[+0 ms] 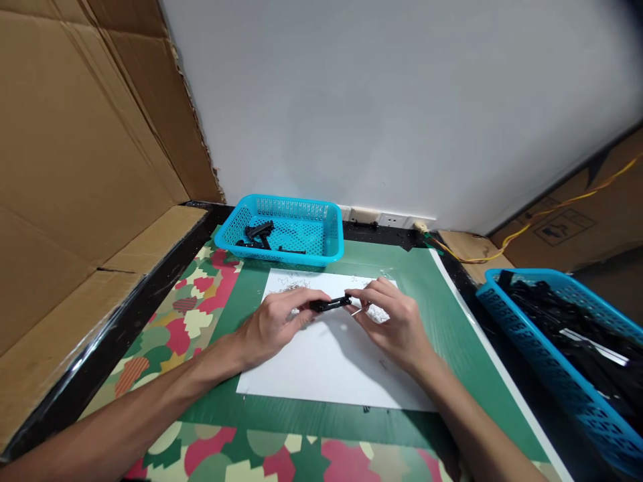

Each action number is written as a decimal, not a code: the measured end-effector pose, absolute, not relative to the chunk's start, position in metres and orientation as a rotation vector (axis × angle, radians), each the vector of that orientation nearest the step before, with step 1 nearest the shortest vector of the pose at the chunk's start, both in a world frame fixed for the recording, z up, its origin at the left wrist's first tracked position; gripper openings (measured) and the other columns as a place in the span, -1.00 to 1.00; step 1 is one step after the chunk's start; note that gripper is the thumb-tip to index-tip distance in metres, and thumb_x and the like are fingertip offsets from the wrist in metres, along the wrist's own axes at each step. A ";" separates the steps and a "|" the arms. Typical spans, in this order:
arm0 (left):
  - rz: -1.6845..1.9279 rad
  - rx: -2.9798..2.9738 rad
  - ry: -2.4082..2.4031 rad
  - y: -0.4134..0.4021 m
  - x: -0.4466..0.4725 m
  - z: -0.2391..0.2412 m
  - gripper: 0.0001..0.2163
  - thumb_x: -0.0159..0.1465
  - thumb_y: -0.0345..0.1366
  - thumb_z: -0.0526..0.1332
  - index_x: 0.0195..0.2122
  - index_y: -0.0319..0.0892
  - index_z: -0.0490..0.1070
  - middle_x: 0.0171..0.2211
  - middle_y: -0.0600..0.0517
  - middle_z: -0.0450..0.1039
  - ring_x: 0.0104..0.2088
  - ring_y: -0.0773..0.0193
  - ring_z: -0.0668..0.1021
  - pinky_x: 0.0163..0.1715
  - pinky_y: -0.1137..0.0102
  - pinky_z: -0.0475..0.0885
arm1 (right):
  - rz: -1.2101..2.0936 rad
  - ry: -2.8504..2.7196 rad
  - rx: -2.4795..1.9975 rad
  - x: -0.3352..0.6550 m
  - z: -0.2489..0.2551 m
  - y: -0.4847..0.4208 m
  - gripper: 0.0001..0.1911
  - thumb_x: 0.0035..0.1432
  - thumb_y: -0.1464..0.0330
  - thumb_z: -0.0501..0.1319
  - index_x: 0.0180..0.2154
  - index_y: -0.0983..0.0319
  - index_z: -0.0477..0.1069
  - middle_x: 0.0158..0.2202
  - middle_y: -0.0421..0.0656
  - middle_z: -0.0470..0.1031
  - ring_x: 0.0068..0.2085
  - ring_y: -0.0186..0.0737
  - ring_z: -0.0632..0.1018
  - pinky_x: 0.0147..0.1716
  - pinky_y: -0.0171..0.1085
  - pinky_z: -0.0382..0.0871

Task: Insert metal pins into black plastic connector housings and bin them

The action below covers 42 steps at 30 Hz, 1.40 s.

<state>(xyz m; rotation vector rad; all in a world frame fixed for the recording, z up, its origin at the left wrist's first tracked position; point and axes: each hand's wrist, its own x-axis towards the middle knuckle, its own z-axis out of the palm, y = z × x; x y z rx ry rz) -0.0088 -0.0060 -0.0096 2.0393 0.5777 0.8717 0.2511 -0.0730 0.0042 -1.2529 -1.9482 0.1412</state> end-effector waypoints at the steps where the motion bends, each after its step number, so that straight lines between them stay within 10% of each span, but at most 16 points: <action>1: 0.852 2.137 0.548 -0.007 -0.009 -0.011 -0.65 0.49 -0.44 0.20 0.25 -0.07 0.54 0.13 -0.10 0.64 0.10 0.07 0.66 0.13 0.19 0.54 | 0.134 -1.964 -1.239 0.253 0.002 -0.072 -0.81 0.43 0.43 0.27 -0.01 0.17 0.63 -0.31 -0.11 0.56 -0.28 -0.10 0.50 -0.25 -0.13 0.36; 18: 0.704 2.477 0.627 -0.018 -0.006 -0.016 -0.68 0.52 -0.39 0.16 0.23 -0.12 0.53 -0.06 -0.15 0.60 0.00 -0.01 0.60 -0.01 0.16 0.51 | 0.347 -2.241 -1.475 0.296 0.014 -0.072 -0.66 0.60 0.40 -0.01 0.09 0.15 0.53 -0.01 -0.01 0.49 -0.13 -0.12 0.59 -0.13 -0.15 0.51; 32: 0.622 2.452 0.615 -0.019 -0.003 -0.020 -0.73 0.53 -0.41 0.15 0.17 -0.13 0.53 -0.13 -0.09 0.57 -0.05 0.04 0.56 -0.04 0.22 0.45 | -0.017 -2.091 -1.548 0.283 0.012 -0.078 -0.82 0.48 0.31 0.28 -0.07 0.12 0.69 -0.20 -0.05 0.74 -0.17 0.03 0.72 -0.18 -0.11 0.53; 42: 0.615 2.444 0.634 -0.017 -0.004 -0.022 -0.66 0.55 -0.40 0.13 0.28 -0.06 0.48 -0.15 -0.04 0.55 -0.08 0.08 0.55 -0.06 0.23 0.46 | 0.603 -1.320 -1.439 0.242 0.000 -0.071 -0.59 0.28 -0.02 0.44 -0.31 0.16 0.48 -0.37 -0.08 0.72 -0.34 -0.04 0.75 -0.32 -0.17 0.64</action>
